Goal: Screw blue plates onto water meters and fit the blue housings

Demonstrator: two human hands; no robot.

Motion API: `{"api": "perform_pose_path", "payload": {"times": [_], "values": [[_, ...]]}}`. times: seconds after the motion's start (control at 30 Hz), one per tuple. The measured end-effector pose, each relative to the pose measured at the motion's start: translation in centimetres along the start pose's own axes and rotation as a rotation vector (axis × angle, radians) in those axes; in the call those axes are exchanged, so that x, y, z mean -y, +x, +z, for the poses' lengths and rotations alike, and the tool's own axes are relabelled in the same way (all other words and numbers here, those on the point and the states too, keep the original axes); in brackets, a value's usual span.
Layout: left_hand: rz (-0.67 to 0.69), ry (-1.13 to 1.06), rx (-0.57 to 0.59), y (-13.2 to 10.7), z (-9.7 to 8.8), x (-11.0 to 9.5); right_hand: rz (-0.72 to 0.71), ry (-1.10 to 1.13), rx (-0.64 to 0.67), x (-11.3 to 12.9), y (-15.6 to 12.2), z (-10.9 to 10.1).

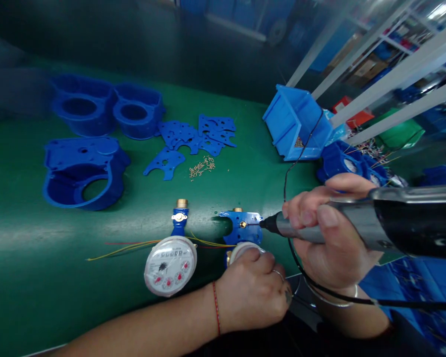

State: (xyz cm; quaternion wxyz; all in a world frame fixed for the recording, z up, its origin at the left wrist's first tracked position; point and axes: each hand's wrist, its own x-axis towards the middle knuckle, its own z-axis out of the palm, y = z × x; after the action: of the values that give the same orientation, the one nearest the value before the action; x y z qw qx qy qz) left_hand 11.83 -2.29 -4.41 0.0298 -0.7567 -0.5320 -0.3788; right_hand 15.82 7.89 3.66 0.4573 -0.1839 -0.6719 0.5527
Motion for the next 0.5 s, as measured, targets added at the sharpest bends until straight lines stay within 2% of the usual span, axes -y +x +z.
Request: {"api": "perform_pose_path", "payload": {"times": [0.2, 0.33, 0.4, 0.5], "values": [[0.010, 0.031, -0.003, -0.1, 0.3, 0.0, 0.005, 0.067, 0.063, -0.4, 0.0, -0.3], [0.005, 0.014, -0.026, 0.0, -0.1, -0.2, -0.039, 0.110, 0.188, -0.9, 0.5, -0.5], [-0.137, -0.161, -0.101, 0.2, -1.1, -0.3, -0.053, 0.133, 0.183, -0.3, 0.9, -0.7], [-0.650, -0.776, -0.334, 0.5, -3.3, 0.3, -0.068, 0.119, -0.026, 2.1, 1.0, -1.8]]}}
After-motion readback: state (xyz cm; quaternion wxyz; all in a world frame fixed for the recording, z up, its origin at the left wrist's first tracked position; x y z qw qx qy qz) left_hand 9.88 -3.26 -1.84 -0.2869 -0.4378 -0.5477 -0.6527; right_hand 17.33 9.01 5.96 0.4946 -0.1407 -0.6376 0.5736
